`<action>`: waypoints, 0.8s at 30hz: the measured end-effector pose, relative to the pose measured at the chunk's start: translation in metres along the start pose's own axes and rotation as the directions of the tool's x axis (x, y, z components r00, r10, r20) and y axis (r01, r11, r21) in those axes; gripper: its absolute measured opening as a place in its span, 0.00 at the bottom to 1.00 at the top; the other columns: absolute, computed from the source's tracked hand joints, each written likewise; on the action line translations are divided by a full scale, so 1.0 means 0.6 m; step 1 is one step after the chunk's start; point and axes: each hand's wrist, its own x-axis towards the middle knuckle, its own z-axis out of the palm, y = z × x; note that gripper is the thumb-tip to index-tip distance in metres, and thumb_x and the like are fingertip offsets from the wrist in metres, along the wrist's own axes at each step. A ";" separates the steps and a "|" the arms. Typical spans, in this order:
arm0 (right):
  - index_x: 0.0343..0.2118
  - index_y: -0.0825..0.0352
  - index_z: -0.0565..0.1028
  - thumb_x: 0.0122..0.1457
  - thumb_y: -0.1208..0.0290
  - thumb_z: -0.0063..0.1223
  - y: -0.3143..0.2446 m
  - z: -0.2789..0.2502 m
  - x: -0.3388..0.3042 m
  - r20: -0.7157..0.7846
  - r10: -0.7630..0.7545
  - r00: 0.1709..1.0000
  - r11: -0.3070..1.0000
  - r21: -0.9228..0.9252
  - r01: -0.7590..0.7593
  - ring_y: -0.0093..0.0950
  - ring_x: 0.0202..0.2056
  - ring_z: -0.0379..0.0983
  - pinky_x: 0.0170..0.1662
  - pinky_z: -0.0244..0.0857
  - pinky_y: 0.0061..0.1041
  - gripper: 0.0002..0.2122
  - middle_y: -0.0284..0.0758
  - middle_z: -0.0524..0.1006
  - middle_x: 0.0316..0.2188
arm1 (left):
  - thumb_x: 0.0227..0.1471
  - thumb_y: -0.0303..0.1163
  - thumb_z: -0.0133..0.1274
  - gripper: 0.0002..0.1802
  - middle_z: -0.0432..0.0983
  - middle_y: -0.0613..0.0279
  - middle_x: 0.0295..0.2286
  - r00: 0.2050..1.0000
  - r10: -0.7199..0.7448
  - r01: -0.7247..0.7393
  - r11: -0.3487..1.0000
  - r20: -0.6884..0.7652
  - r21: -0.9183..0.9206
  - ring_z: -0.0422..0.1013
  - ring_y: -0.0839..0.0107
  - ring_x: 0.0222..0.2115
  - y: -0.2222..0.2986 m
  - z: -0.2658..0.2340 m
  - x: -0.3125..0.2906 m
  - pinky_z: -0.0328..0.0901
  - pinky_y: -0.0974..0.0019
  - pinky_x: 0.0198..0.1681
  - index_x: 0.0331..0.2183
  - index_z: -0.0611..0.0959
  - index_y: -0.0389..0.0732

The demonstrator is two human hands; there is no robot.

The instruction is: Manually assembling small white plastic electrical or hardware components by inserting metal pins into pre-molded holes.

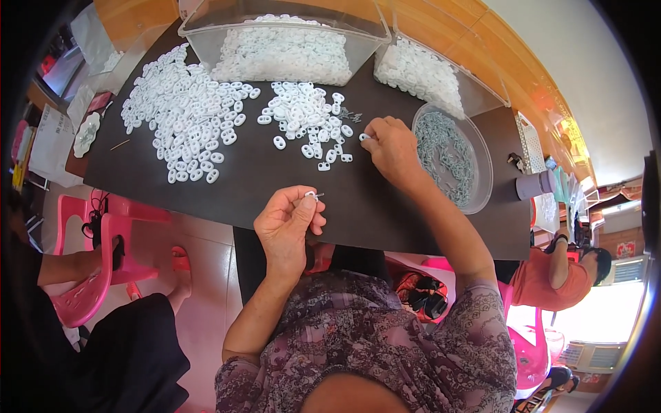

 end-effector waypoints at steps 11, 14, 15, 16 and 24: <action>0.34 0.70 0.76 0.50 0.78 0.56 -0.081 -0.067 -0.035 0.542 0.160 0.825 0.200 0.801 -0.564 0.16 0.24 0.68 0.28 0.60 0.14 0.07 0.29 0.77 0.26 | 0.53 0.25 0.51 0.10 0.75 0.55 0.24 0.999 0.023 -0.024 1.000 0.023 0.019 0.70 0.75 0.19 0.018 0.014 -0.002 0.65 0.75 0.20 0.37 0.76 0.30; 0.31 0.69 0.77 0.48 0.77 0.58 -0.099 -0.063 -0.043 0.551 0.160 0.819 0.083 0.819 -0.568 0.14 0.22 0.67 0.24 0.57 0.13 0.06 0.28 0.75 0.22 | 0.53 0.25 0.50 0.10 0.76 0.53 0.25 0.999 0.016 -0.017 1.000 0.046 0.015 0.71 0.74 0.19 0.026 0.018 -0.006 0.66 0.75 0.20 0.37 0.75 0.29; 0.31 0.69 0.77 0.48 0.77 0.58 -0.103 -0.064 -0.044 0.554 0.157 0.818 0.079 0.818 -0.570 0.14 0.22 0.67 0.24 0.57 0.13 0.06 0.28 0.75 0.22 | 0.53 0.25 0.50 0.10 0.76 0.53 0.25 0.999 0.015 -0.016 1.000 0.042 0.018 0.71 0.74 0.19 0.028 0.018 -0.008 0.66 0.75 0.20 0.37 0.75 0.29; 0.31 0.69 0.77 0.49 0.77 0.58 -0.107 -0.065 -0.045 0.553 0.159 0.818 0.058 0.822 -0.567 0.14 0.22 0.67 0.24 0.57 0.13 0.06 0.28 0.75 0.22 | 0.53 0.25 0.50 0.09 0.76 0.56 0.25 0.999 0.010 -0.010 1.000 0.048 0.011 0.71 0.77 0.20 0.028 0.019 -0.010 0.65 0.77 0.20 0.37 0.75 0.30; 0.33 0.71 0.76 0.50 0.78 0.57 -0.122 -0.062 -0.047 0.523 0.135 0.842 0.055 0.844 -0.533 0.15 0.24 0.68 0.26 0.59 0.13 0.07 0.30 0.77 0.25 | 0.54 0.25 0.49 0.08 0.75 0.59 0.25 1.000 -0.009 0.008 0.999 0.018 0.046 0.70 0.80 0.20 0.030 0.016 -0.014 0.64 0.79 0.21 0.37 0.76 0.31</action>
